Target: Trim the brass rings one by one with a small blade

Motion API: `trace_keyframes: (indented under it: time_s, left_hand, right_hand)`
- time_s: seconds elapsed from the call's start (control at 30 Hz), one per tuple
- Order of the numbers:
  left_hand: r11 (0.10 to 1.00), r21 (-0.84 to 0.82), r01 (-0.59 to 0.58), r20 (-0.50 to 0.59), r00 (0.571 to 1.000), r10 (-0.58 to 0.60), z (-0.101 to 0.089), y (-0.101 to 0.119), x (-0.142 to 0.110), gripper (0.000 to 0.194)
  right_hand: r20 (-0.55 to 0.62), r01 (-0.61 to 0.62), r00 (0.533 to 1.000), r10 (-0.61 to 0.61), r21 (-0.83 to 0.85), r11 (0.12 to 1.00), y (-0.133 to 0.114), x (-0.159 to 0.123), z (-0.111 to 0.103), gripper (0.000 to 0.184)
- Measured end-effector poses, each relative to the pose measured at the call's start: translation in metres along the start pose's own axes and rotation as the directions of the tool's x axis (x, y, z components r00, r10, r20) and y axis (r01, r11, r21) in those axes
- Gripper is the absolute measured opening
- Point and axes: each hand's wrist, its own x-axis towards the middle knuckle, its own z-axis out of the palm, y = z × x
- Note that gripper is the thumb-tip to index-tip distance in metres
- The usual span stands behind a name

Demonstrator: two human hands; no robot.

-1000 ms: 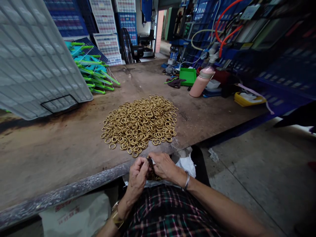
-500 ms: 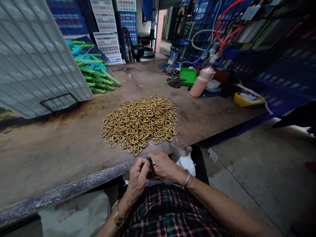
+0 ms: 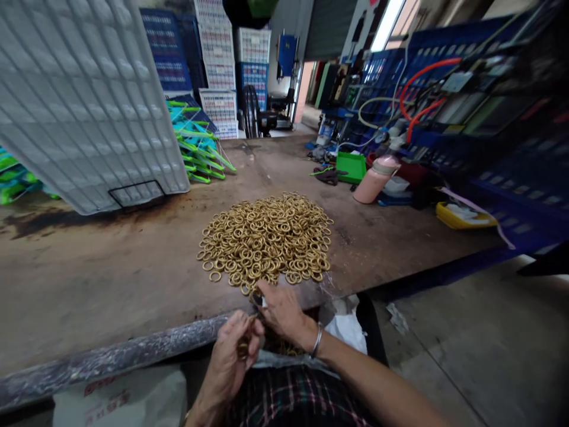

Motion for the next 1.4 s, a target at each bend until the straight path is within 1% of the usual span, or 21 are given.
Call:
trace_keyframes:
  time_s: [0.07,0.17,0.27,0.33,0.43,0.5,0.57,0.63,0.7,0.8,0.87,0.93,1.0,1.03,1.07,1.1,1.13,1.2,1.27,1.33,1.4]
  left_hand:
    - [0.994,-0.105,0.006,-0.052,0.999,-0.012,-0.010,0.003,-0.001,0.021]
    - [0.969,-0.242,0.045,-0.121,0.990,-0.076,-0.022,0.008,0.000,0.031]
    - [0.936,-0.344,0.071,-0.161,0.978,-0.133,-0.024,0.014,0.005,0.027]
    - [0.930,-0.363,0.054,-0.187,0.974,-0.130,-0.021,0.019,0.009,0.026]
    - [0.960,-0.279,0.011,-0.173,0.983,-0.061,-0.013,0.023,0.015,0.028]
    - [0.987,-0.158,-0.021,-0.146,0.989,-0.002,-0.008,0.022,0.021,0.028]
    - [0.995,0.024,-0.099,-0.174,0.979,0.102,-0.005,0.019,0.027,0.028]
    - [0.956,0.244,-0.161,-0.212,0.953,0.215,-0.003,0.015,0.032,0.027]
    - [0.868,0.442,-0.227,-0.198,0.919,0.341,-0.001,0.012,0.035,0.025]
    - [0.711,0.610,-0.350,-0.053,0.877,0.478,0.003,0.010,0.039,0.021]
    - [0.652,0.641,-0.405,0.062,0.874,0.483,0.005,0.009,0.041,0.017]
    - [0.628,0.650,-0.428,0.131,0.877,0.462,0.006,0.006,0.042,0.016]
    - [0.622,0.660,-0.421,0.142,0.883,0.448,0.008,0.003,0.042,0.016]
    - [0.629,0.663,-0.406,0.130,0.890,0.437,0.009,0.001,0.042,0.015]
    - [0.645,0.661,-0.384,0.111,0.900,0.421,0.011,-0.001,0.041,0.014]
    - [0.672,0.651,-0.353,0.087,0.914,0.395,0.012,-0.003,0.041,0.015]
    - [0.709,0.632,-0.312,0.056,0.931,0.360,0.014,-0.004,0.040,0.017]
    - [0.793,0.572,-0.212,-0.006,0.965,0.263,0.019,-0.007,0.038,0.022]
    - [0.859,0.501,-0.108,-0.046,0.988,0.151,0.023,-0.010,0.036,0.028]
    - [0.888,0.458,-0.041,-0.049,0.996,0.071,0.027,-0.011,0.033,0.032]
    - [0.894,0.448,-0.024,-0.034,0.999,0.043,0.030,-0.012,0.030,0.032]
  right_hand:
    - [0.020,-0.029,0.999,0.030,-0.046,0.999,-0.003,0.004,0.003,0.033]
    - [0.020,-0.057,0.998,0.058,-0.061,0.997,-0.003,0.007,0.006,0.036]
    - [-0.011,-0.060,0.998,0.060,-0.014,0.998,0.001,0.009,0.009,0.033]
    - [-0.048,-0.049,0.998,0.052,0.047,0.998,0.004,0.010,0.009,0.029]
    - [-0.110,-0.033,0.993,0.051,0.160,0.987,0.007,0.012,0.006,0.024]
    - [-0.127,-0.032,0.990,0.067,0.258,0.966,0.009,0.014,0.002,0.018]
    - [-0.110,-0.071,0.986,0.122,0.386,0.920,0.012,0.017,-0.004,0.010]
    - [-0.065,-0.123,0.980,0.186,0.533,0.837,0.016,0.020,-0.009,0.009]
    - [-0.002,-0.166,0.974,0.227,0.673,0.721,0.018,0.021,-0.014,0.007]
    - [0.106,-0.225,0.962,0.251,0.829,0.512,0.019,0.018,-0.019,0.007]
    - [0.195,-0.280,0.947,0.253,0.889,0.363,0.018,0.014,-0.022,0.011]
    - [0.296,-0.348,0.925,0.236,0.912,0.218,0.018,0.010,-0.025,0.014]
    - [0.372,-0.399,0.906,0.202,0.911,0.109,0.018,0.006,-0.027,0.015]
    - [0.390,-0.409,0.902,0.188,0.909,0.078,0.018,0.004,-0.027,0.015]
    - [0.387,-0.405,0.903,0.186,0.912,0.070,0.019,0.002,-0.027,0.015]
    - [0.363,-0.384,0.911,0.196,0.919,0.087,0.019,0.001,-0.026,0.016]
    - [0.316,-0.348,0.924,0.216,0.928,0.132,0.020,0.000,-0.025,0.017]
    - [0.176,-0.249,0.948,0.264,0.928,0.277,0.022,-0.002,-0.023,0.020]
    - [0.060,-0.176,0.959,0.278,0.892,0.417,0.023,-0.004,-0.022,0.020]
    - [0.014,-0.150,0.964,0.266,0.855,0.497,0.025,-0.007,-0.023,0.017]
    - [0.001,-0.137,0.970,0.245,0.830,0.540,0.026,-0.011,-0.025,0.015]
